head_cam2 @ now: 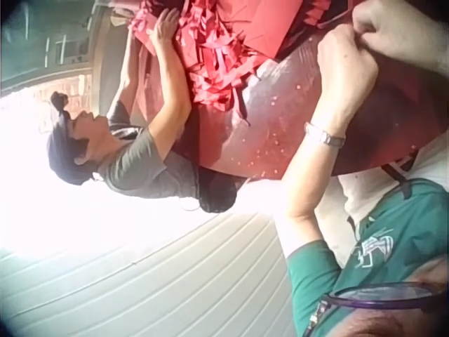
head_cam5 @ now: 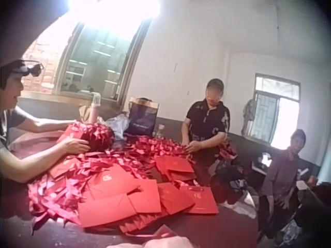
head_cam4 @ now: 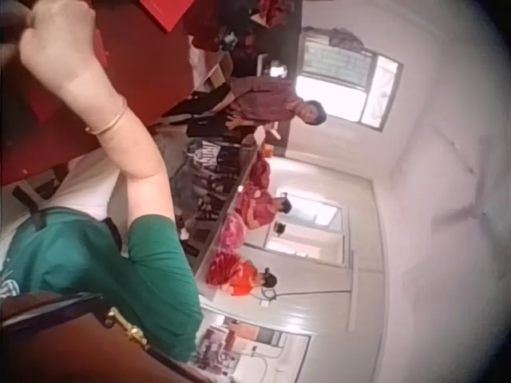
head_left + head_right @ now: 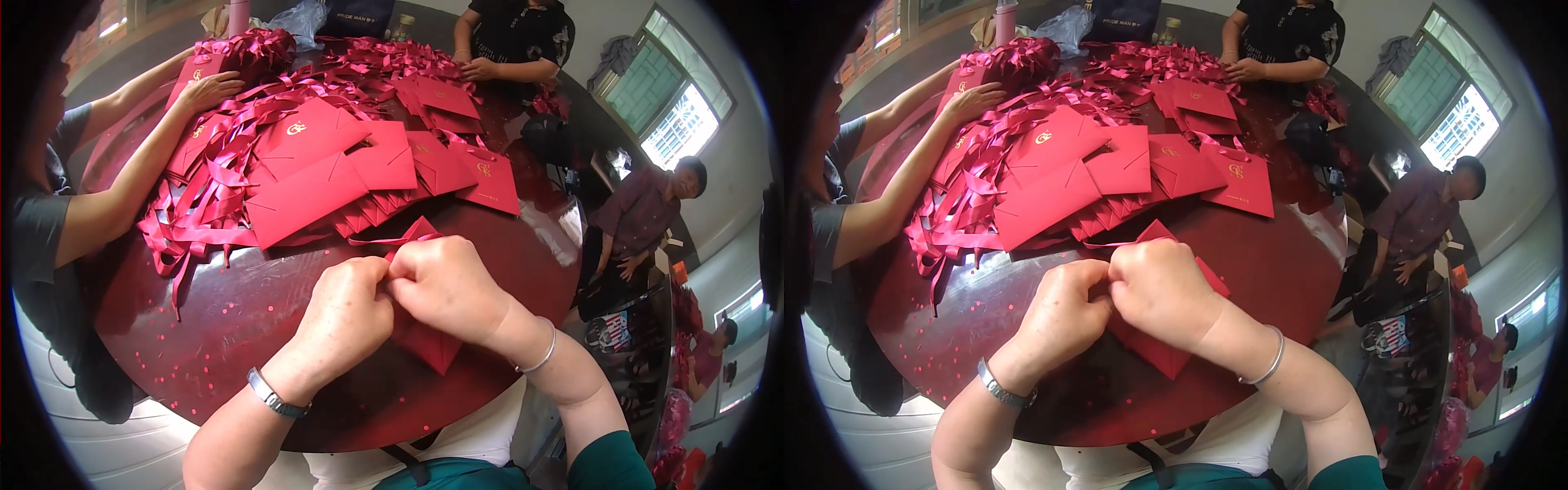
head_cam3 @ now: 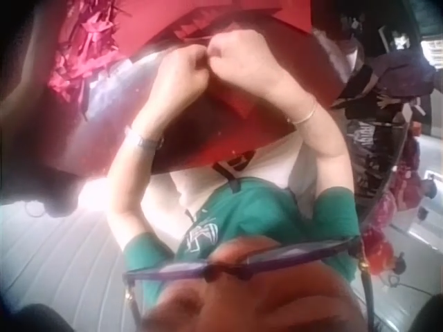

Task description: The person attaches ribbon handles to red gift bags by hand, threading the ribbons into the slots of each bag.

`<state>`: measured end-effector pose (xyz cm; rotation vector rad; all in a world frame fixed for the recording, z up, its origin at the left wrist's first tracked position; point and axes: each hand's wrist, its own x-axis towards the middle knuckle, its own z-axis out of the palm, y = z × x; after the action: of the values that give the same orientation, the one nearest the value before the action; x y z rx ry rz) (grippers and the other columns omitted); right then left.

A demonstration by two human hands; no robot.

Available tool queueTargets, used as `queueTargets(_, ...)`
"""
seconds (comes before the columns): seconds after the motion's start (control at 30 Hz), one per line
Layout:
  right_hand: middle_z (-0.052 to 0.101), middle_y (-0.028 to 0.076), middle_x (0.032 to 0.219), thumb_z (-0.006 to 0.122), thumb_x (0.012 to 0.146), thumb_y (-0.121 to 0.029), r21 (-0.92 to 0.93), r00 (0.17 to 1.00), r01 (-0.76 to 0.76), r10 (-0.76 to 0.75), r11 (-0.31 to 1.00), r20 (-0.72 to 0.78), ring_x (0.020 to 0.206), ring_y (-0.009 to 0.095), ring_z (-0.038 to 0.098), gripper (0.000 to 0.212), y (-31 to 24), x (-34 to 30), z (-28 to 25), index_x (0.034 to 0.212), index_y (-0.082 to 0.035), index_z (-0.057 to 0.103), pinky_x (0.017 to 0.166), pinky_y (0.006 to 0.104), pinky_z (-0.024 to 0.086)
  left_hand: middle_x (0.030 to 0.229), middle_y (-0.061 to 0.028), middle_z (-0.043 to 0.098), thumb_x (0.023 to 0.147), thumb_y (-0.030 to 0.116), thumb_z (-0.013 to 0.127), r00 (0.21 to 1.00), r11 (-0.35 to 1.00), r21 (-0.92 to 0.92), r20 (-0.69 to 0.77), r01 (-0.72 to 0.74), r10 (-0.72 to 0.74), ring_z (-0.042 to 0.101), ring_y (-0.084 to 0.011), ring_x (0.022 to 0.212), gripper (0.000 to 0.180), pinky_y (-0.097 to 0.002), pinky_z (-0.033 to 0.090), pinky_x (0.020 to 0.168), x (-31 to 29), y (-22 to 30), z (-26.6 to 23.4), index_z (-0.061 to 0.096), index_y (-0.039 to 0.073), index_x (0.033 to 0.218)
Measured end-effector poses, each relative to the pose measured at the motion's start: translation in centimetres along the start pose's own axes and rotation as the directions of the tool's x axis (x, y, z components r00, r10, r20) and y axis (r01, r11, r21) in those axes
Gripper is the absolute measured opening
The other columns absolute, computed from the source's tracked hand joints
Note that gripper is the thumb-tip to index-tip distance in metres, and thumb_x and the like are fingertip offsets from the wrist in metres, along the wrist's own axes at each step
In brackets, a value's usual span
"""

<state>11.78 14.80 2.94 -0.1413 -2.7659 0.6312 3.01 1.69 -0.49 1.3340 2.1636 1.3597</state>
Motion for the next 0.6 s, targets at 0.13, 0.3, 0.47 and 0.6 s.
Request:
queueTargets(0.13, 0.069, 0.014, 0.074, 0.069, 0.075, -0.01, 0.153, 0.99, -0.144, 0.142, 0.978, 0.023, 0.067, 0.024, 0.067, 0.01, 0.6, -0.9, 0.4, 0.079, -0.001, 0.07, 0.062, 0.0346, 0.053, 0.084, -0.0188, 0.068, 0.076, 0.002, 0.062, 0.993, 0.991, -0.096, 0.074, 0.095, -0.088, 0.067, -0.0263, 0.082, 0.022, -0.0359, 0.051, 0.075, 0.1, 0.1, 0.0, 0.067, -0.002, 0.097)
queueTargets(0.3, 0.069, 0.012, 0.075, 0.068, 0.077, -0.009, 0.147, 0.996, -0.052, 0.062, 0.988, -0.062, 0.068, 0.023, 0.067, 0.008, 1.6, -1.5, 0.7, 0.079, -0.002, 0.07, 0.063, 0.0335, 0.053, 0.092, -0.022, 0.069, 0.078, 0.006, 0.061, 0.986, 0.972, -0.176, 0.096, 0.155, -0.14, 0.067, -0.0341, 0.092, 0.027, -0.0379, 0.052, 0.081, 0.2, 0.1, 0.0, 0.068, -0.001, 0.103)
queueTargets(0.47, 0.067, 0.008, 0.073, 0.072, 0.076, -0.015, -0.041, 0.995, 0.072, -0.075, 0.997, -0.067, 0.069, 0.027, 0.064, 0.014, 2.2, -1.7, 0.6, 0.08, -0.005, 0.064, 0.069, 0.038, 0.05, 0.094, -0.0236, 0.068, 0.077, 0.006, 0.061, 0.981, 0.985, -0.075, 0.13, 0.153, -0.142, 0.066, -0.0366, 0.094, 0.029, -0.04, 0.052, 0.084, 0.3, 0.9, -0.2, 0.067, -0.001, 0.104)
queueTargets(0.6, 0.061, 0.007, 0.091, 0.079, 0.071, -0.017, -0.04, 0.982, 0.142, -0.146, 0.989, -0.121, 0.085, 0.023, 0.059, 0.03, 2.0, -0.9, -0.9, 0.091, -0.005, 0.06, 0.077, 0.0357, 0.047, 0.096, -0.0212, 0.069, 0.074, 0.006, 0.066, 0.984, 0.991, -0.004, 0.117, 0.137, -0.135, 0.068, -0.0306, 0.093, 0.035, -0.0374, 0.052, 0.082, 0.4, 0.6, -0.7, 0.067, -0.003, 0.108)
